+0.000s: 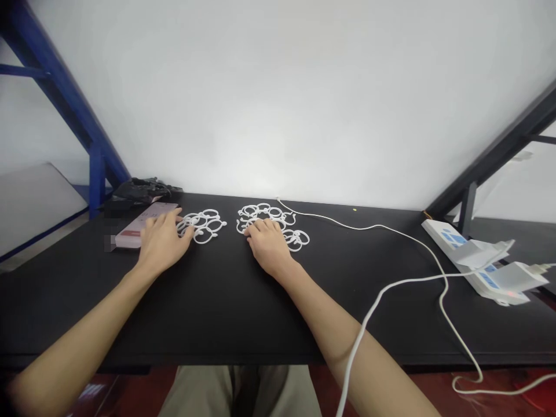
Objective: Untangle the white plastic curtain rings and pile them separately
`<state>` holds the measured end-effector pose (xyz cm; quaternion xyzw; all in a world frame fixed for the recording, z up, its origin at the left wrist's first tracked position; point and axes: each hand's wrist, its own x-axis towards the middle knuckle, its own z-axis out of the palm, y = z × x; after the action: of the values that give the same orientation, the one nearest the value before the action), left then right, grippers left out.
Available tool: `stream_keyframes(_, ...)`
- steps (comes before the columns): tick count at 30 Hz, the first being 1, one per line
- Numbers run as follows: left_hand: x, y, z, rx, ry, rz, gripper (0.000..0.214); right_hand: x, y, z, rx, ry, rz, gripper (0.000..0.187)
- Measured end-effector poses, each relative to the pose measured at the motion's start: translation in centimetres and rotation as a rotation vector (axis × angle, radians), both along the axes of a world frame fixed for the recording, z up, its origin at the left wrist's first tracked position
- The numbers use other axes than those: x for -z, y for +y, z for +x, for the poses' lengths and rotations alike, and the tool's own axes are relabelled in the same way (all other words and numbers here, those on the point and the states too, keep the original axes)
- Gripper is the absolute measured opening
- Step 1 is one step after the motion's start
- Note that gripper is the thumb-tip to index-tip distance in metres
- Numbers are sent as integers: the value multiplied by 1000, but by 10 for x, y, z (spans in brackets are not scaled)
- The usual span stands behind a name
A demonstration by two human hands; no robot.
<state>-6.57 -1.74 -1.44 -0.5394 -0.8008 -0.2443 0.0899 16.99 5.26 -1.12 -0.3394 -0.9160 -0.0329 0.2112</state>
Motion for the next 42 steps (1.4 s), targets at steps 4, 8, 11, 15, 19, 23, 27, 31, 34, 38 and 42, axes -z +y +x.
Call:
stream_keyframes(4, -4, -1, 4, 10, -8, 16, 52, 0, 0, 0, 44, 61, -2, 14)
stream_keyframes(8, -7, -2, 15, 115, 33, 102, 45, 1, 2, -2, 78, 96, -4, 21)
stream_keyframes(11, -6, -2, 29, 259, 97, 123, 38, 2, 4, -2, 103, 83, -2, 22)
stream_keyframes(15, -3, -1, 48, 434, 184, 101, 32, 5, 7, -1, 130, 61, 6, 15)
stream_keyframes(19, -1, 0, 60, 553, 255, 70, 31, 4, 8, 1, 138, 52, 26, 9)
stream_keyframes(23, 2, 5, 69, 587, 324, 63, 32, 0, 10, 3, 162, 100, 47, 13)
stream_keyframes(27, 4, 17, 83, 548, 357, 46, 33, -4, 11, 9, 194, 184, 92, 16)
stream_keyframes(31, 3, 27, 93, 523, 348, 38, 31, -9, 11, 16, 203, 348, 34, 14)
stream_keyframes(34, 3, 30, 93, 554, 324, 50, 30, -13, 10, 19, 256, 537, -93, 13)
stream_keyframes(38, 5, 30, 91, 596, 222, 120, 34, -17, 8, 21, 280, 695, -295, 17)
stream_keyframes(42, 4, 29, 92, 627, 102, 160, 52, -18, 2, 20, 210, 704, -388, 21)
